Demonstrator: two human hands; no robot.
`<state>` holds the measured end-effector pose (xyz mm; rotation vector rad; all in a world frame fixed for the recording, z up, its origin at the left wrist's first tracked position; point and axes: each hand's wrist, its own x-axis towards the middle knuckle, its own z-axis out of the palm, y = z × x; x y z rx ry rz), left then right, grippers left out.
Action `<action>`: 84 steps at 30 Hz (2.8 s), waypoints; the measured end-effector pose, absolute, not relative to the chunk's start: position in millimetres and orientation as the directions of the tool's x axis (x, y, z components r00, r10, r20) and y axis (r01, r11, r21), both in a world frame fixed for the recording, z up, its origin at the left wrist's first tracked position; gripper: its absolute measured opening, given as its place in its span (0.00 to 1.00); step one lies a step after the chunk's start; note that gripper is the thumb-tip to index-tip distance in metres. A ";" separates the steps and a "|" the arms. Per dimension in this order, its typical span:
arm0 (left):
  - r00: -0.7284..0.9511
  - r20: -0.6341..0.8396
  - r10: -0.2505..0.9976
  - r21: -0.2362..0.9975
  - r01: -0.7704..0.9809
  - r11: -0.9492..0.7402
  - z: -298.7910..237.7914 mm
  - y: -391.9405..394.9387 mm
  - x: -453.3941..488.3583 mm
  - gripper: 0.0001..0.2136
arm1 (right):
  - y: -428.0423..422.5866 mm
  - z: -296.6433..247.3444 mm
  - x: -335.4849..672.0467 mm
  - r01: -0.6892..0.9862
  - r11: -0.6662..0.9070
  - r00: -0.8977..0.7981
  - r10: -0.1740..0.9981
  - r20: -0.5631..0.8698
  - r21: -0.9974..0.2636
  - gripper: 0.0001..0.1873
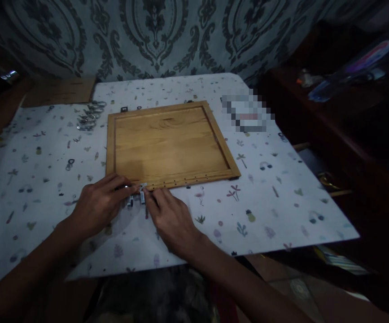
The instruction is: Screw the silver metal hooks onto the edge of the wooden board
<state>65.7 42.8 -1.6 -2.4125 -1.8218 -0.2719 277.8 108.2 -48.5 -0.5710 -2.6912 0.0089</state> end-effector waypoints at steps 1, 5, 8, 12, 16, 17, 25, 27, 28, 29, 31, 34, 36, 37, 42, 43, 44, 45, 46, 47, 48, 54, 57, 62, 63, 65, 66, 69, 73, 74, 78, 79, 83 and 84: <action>0.262 0.199 0.944 0.024 0.962 -0.271 -2.2 42.7 65.4 0.20 | 108.1 -48.5 277.1 0.390 0.918 -0.841 0.389 0.376 -0.077 0.24; 0.246 0.171 0.954 0.031 0.967 -0.254 -4.0 42.4 64.4 0.18 | 107.6 -48.5 274.8 0.401 0.914 -0.845 0.393 0.362 -0.059 0.25; 0.229 0.141 0.963 0.035 0.971 -0.236 -3.0 42.7 64.8 0.17 | 108.0 -47.6 273.3 0.415 0.908 -0.856 0.411 0.313 -0.056 0.25; 0.228 0.132 0.965 0.060 0.970 -0.237 -2.0 43.4 64.6 0.17 | 108.9 -44.3 270.9 0.426 0.902 -0.864 0.429 0.265 -0.072 0.23; 0.218 0.178 0.960 0.082 0.969 -0.235 0.6 42.9 57.0 0.18 | 108.6 -42.4 269.2 0.433 0.898 -0.860 0.439 0.260 -0.082 0.22; 0.209 0.223 0.952 0.086 0.969 -0.233 3.6 42.7 54.3 0.18 | 108.5 -42.2 269.1 0.432 0.898 -0.861 0.439 0.255 -0.085 0.22; -0.236 0.709 0.665 0.611 0.676 -0.412 56.7 53.8 67.9 0.13 | 108.2 -39.4 269.0 0.435 0.893 -0.866 0.450 0.219 -0.117 0.22; -0.342 0.692 0.636 0.705 0.506 -0.496 62.4 61.6 81.9 0.09 | 108.3 -38.9 268.4 0.439 0.890 -0.865 0.456 0.210 -0.125 0.22; -0.366 0.679 0.636 0.731 0.419 -0.539 62.7 66.1 88.8 0.08 | 108.3 -38.6 268.1 0.441 0.888 -0.864 0.459 0.208 -0.129 0.22; -0.388 0.665 0.639 0.747 0.332 -0.576 61.3 70.6 95.2 0.07 | 108.2 -38.1 267.9 0.442 0.887 -0.863 0.461 0.208 -0.134 0.22; -0.413 0.622 0.665 0.774 0.195 -0.602 55.1 79.5 105.4 0.07 | 108.1 -37.2 267.6 0.445 0.883 -0.858 0.469 0.209 -0.151 0.21; -0.433 0.562 0.705 0.809 0.111 -0.577 43.0 89.3 114.1 0.10 | 107.9 -36.3 267.5 0.451 0.880 -0.855 0.475 0.209 -0.152 0.20; -0.436 0.533 0.725 0.831 0.107 -0.546 37.4 93.0 116.8 0.11 | 107.9 -36.7 267.3 0.450 0.882 -0.855 0.471 0.216 -0.141 0.21; -0.439 0.531 0.725 0.832 0.110 -0.543 35.8 94.1 117.8 0.11 | 108.0 -37.1 267.3 0.447 0.883 -0.856 0.468 0.219 -0.141 0.21; -0.443 0.568 0.694 0.803 0.112 -0.586 34.3 96.9 122.7 0.09 | 109.2 -37.9 266.8 0.450 0.881 -0.858 0.471 0.205 -0.145 0.20; -0.436 0.573 0.694 0.801 0.117 -0.587 33.8 97.2 123.7 0.10 | 109.4 -37.6 266.8 0.448 0.883 -0.860 0.469 0.203 -0.143 0.20; -0.428 0.576 0.697 0.801 0.123 -0.586 32.9 97.5 124.5 0.10 | 109.6 -37.3 266.8 0.443 0.885 -0.862 0.465 0.202 -0.144 0.20; -0.422 0.578 0.698 0.801 0.129 -0.585 31.9 97.7 125.2 0.10 | 109.8 -37.1 266.9 0.439 0.886 -0.864 0.462 0.202 -0.147 0.20; -0.420 0.578 0.699 0.802 0.135 -0.582 30.7 97.9 125.5 0.11 | 109.8 -37.0 267.0 0.437 0.887 -0.865 0.460 0.202 -0.149 0.20; -0.420 0.577 0.700 0.803 0.138 -0.579 29.6 98.1 125.5 0.11 | 109.7 -37.0 267.2 0.437 0.887 -0.864 0.460 0.202 -0.150 0.19; -0.418 0.577 0.702 0.804 0.140 -0.578 28.5 98.3 125.3 0.11 | 109.6 -37.3 267.5 0.439 0.887 -0.864 0.461 0.203 -0.147 0.19; -0.407 0.582 0.704 0.797 0.111 -0.594 26.0 99.7 122.5 0.09 | 109.3 -40.0 269.0 0.435 0.891 -0.861 0.453 0.230 -0.128 0.19; -0.390 0.593 0.704 0.780 0.064 -0.622 26.0 100.1 122.1 0.08 | 109.3 -40.0 268.4 0.431 0.891 -0.853 0.454 0.256 -0.145 0.19; -0.366 0.576 0.731 0.802 0.077 -0.593 26.7 99.8 119.4 0.08 | 108.3 -40.7 266.9 0.454 0.873 -0.840 0.486 0.242 -0.177 0.19; -0.363 0.573 0.734 0.805 0.081 -0.588 26.8 99.7 118.5 0.09 | 108.6 -41.1 267.1 0.461 0.866 -0.836 0.497 0.230 -0.196 0.19; -0.356 0.575 0.736 0.804 0.081 -0.589 26.9 99.3 116.7 0.08 | 110.7 -41.1 268.2 0.467 0.844 -0.824 0.524 0.217 -0.263 0.20; -0.354 0.576 0.737 0.804 0.082 -0.589 26.9 99.0 115.9 0.08 | 112.7 -40.1 268.7 0.463 0.828 -0.813 0.539 0.222 -0.316 0.20; -0.353 0.571 0.741 0.812 0.112 -0.572 26.8 97.6 113.5 0.09 | 121.3 -31.1 267.3 0.402 0.744 -0.742 0.606 0.287 -0.533 0.18; -0.323 0.595 0.735 0.803 0.211 -0.557 26.9 94.8 110.4 0.11 | 131.8 -9.0 252.4 0.191 0.599 -0.670 0.658 0.342 -0.778 0.11; -0.312 0.606 0.731 0.795 0.242 -0.556 26.9 94.1 109.7 0.12 | 133.3 -4.1 246.9 0.144 0.562 -0.663 0.666 0.342 -0.814 0.09; -0.295 0.620 0.727 0.779 0.343 -0.525 27.4 92.3 107.3 0.13 | 135.4 5.1 227.4 0.052 0.453 -0.617 0.715 0.328 -0.890 0.05; -0.292 0.622 0.726 0.775 0.356 -0.521 27.5 92.2 107.0 0.13 | 135.4 5.2 224.8 0.044 0.437 -0.612 0.722 0.321 -0.899 0.07; -0.290 0.627 0.723 0.769 0.379 -0.514 29.0 92.0 107.7 0.15 | 135.6 4.1 223.6 0.073 0.470 -0.627 0.707 0.326 -0.880 0.12; -0.291 0.621 0.728 0.772 0.385 -0.505 29.7 91.6 108.0 0.15 | 135.7 4.2 224.4 0.091 0.491 -0.629 0.703 0.333 -0.866 0.13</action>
